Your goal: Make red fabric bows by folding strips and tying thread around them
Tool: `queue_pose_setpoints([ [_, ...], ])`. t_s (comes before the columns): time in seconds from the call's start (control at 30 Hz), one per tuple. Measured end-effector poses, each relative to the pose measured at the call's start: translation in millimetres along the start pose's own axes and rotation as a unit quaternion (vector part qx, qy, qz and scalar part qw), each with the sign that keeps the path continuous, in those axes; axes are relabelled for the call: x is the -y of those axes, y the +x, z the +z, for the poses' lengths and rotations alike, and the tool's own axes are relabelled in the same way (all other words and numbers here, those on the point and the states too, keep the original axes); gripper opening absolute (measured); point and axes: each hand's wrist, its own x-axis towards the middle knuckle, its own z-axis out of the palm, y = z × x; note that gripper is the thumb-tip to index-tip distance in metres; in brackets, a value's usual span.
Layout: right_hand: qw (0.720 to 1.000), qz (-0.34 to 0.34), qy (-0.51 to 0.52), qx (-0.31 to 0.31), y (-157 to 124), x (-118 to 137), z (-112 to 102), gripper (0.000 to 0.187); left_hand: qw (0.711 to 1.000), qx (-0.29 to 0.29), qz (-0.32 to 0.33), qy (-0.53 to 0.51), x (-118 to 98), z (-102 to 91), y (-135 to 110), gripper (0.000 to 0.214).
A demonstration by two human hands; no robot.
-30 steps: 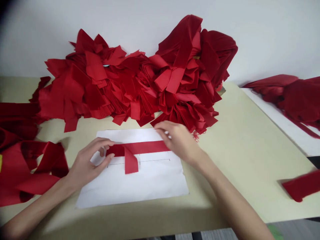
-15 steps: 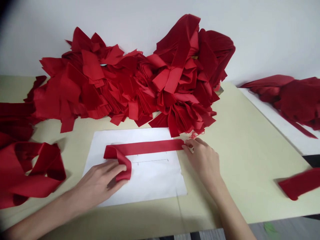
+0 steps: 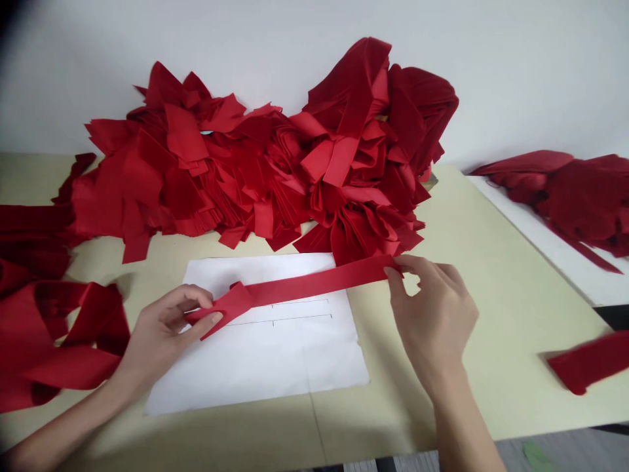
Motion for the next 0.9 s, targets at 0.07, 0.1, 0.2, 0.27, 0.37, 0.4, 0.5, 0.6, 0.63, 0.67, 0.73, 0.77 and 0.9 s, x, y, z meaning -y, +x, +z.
queue_pose_setpoints([
  [0.07, 0.999, -0.024, 0.043, -0.019, 3, 1, -6, 0.014, 0.999, -0.021, -0.033, -0.021, -3, -2.8, 1, 0.01],
  [0.1, 0.997, -0.039, 0.057, -0.03, 5, 2, -10, 0.014, 0.998, -0.03, -0.042, -0.027, -4, -4.2, 2, 0.011],
  [0.2, 0.994, -0.067, 0.062, -0.063, 5, 15, -19, 0.012, 0.997, -0.047, -0.05, -0.037, -5, -5.9, 2, 0.011],
  [0.27, 0.991, -0.088, 0.084, -0.062, 2, 29, -22, 0.008, 0.997, -0.039, -0.052, -0.029, -5, -4.4, 0, 0.009],
  [0.37, 0.975, -0.144, 0.17, -0.017, -13, 54, -16, 0.006, 0.997, 0.023, -0.072, -0.012, -5, 1.1, -2, 0.009],
  [0.4, 0.965, -0.159, 0.205, 0.023, -20, 62, -11, 0.005, 0.995, 0.051, -0.084, -0.01, -5, 3.4, -3, 0.012],
  [0.5, 0.911, -0.208, 0.307, 0.178, -49, 85, 7, 0.008, 0.98, 0.146, -0.125, -0.043, -5, 10.3, -4, 0.027],
  [0.6, 0.875, -0.277, 0.323, 0.234, -74, 100, 19, 0.014, 0.956, 0.204, -0.16, -0.138, -1, 15.1, -2, 0.035],
  [0.63, 0.865, -0.302, 0.322, 0.237, -80, 103, 20, 0.016, 0.95, 0.204, -0.172, -0.164, 1, 15.9, -2, 0.035],
  [0.67, 0.856, -0.325, 0.322, 0.24, -83, 104, 20, 0.017, 0.948, 0.193, -0.182, -0.178, 3, 16.2, -1, 0.034],
  [0.73, 0.844, -0.346, 0.327, 0.247, -85, 104, 17, 0.02, 0.95, 0.164, -0.197, -0.179, 7, 15.8, 1, 0.031],
  [0.77, 0.84, -0.343, 0.337, 0.251, -83, 102, 15, 0.02, 0.952, 0.151, -0.202, -0.175, 8, 15.2, 2, 0.029],
  [0.9, 0.87, -0.251, 0.373, 0.201, -63, 88, 4, 0.021, 0.959, 0.123, -0.206, -0.153, 8, 13.9, 4, 0.018],
])
